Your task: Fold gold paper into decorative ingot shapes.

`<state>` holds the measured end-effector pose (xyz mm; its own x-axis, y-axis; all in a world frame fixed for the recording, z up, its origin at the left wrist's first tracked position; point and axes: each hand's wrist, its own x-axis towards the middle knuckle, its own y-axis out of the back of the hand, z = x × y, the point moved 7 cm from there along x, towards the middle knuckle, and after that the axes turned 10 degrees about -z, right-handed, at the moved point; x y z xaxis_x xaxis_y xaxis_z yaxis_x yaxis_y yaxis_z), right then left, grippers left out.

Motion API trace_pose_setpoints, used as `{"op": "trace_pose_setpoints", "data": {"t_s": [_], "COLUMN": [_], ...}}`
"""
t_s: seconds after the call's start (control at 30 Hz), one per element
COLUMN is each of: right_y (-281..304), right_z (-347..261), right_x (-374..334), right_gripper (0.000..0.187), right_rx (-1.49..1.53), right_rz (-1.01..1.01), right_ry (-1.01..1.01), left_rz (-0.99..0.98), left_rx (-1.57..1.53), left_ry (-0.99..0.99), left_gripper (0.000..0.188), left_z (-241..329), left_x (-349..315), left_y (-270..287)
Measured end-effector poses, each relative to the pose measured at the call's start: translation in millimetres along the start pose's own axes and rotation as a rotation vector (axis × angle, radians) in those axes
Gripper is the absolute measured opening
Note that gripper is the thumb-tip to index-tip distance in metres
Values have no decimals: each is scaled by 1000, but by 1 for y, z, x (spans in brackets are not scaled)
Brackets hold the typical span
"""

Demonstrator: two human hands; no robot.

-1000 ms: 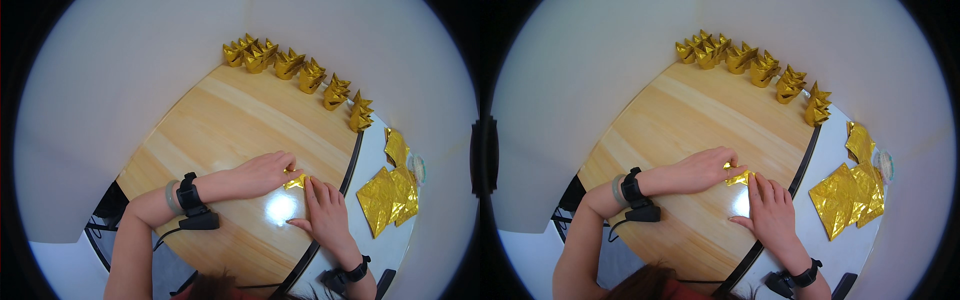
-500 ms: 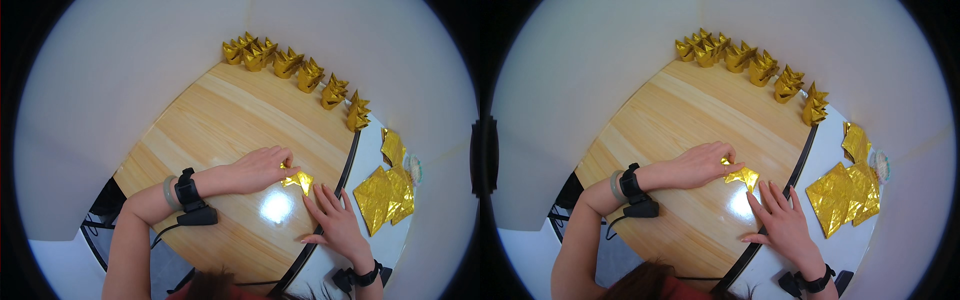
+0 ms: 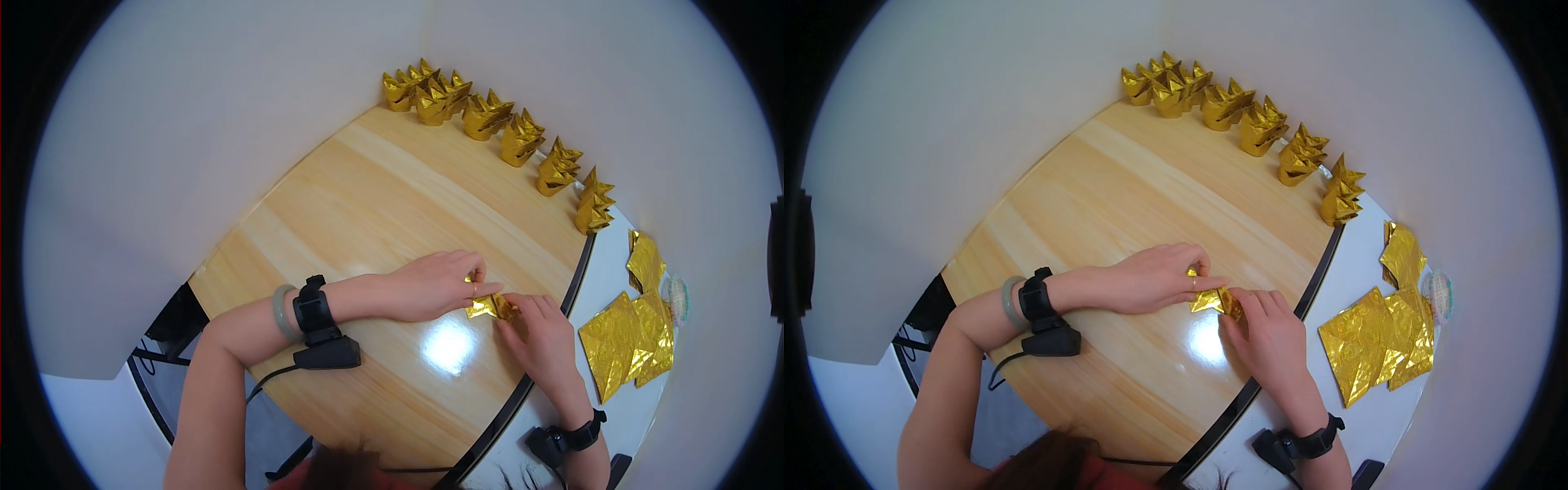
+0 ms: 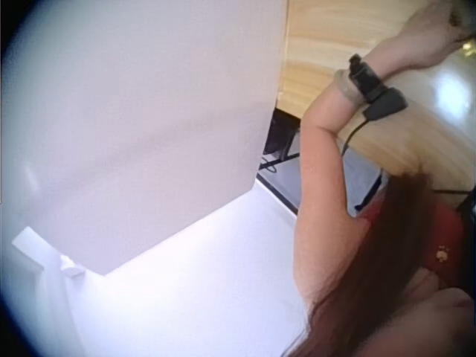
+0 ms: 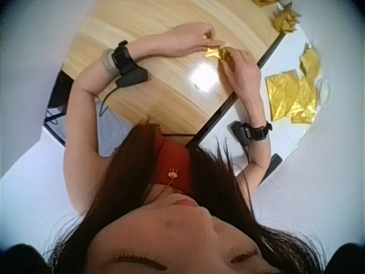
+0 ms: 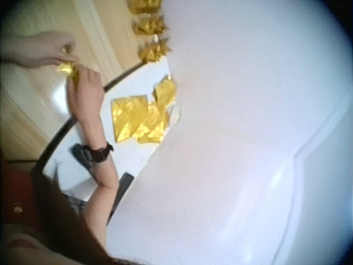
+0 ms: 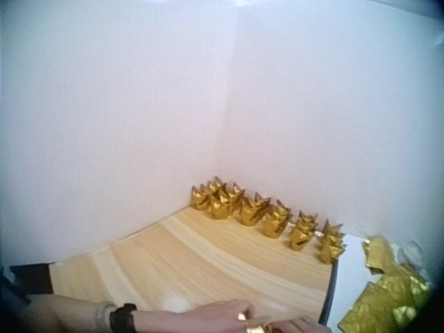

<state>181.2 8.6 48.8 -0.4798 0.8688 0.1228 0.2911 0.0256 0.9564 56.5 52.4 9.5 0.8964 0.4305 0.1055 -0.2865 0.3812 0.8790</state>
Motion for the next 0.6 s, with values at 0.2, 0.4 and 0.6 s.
{"op": "trace_pose_setpoints", "data": {"t_s": [0.2,0.4,0.6], "right_y": [0,5,2], "right_z": [4,-3,-9], "right_x": [-9,-15,-13], "right_gripper": [22,18,17], "right_rx": [33,-13,-54], "right_rz": [110,147,164], "right_ry": [46,85,121], "left_rz": [-13,-37,-42], "left_rx": [29,14,4], "left_ry": [42,36,40], "left_gripper": [59,56,54], "left_z": [0,-1,-1], "left_x": [0,1,1], "left_y": [2,1,2]}}
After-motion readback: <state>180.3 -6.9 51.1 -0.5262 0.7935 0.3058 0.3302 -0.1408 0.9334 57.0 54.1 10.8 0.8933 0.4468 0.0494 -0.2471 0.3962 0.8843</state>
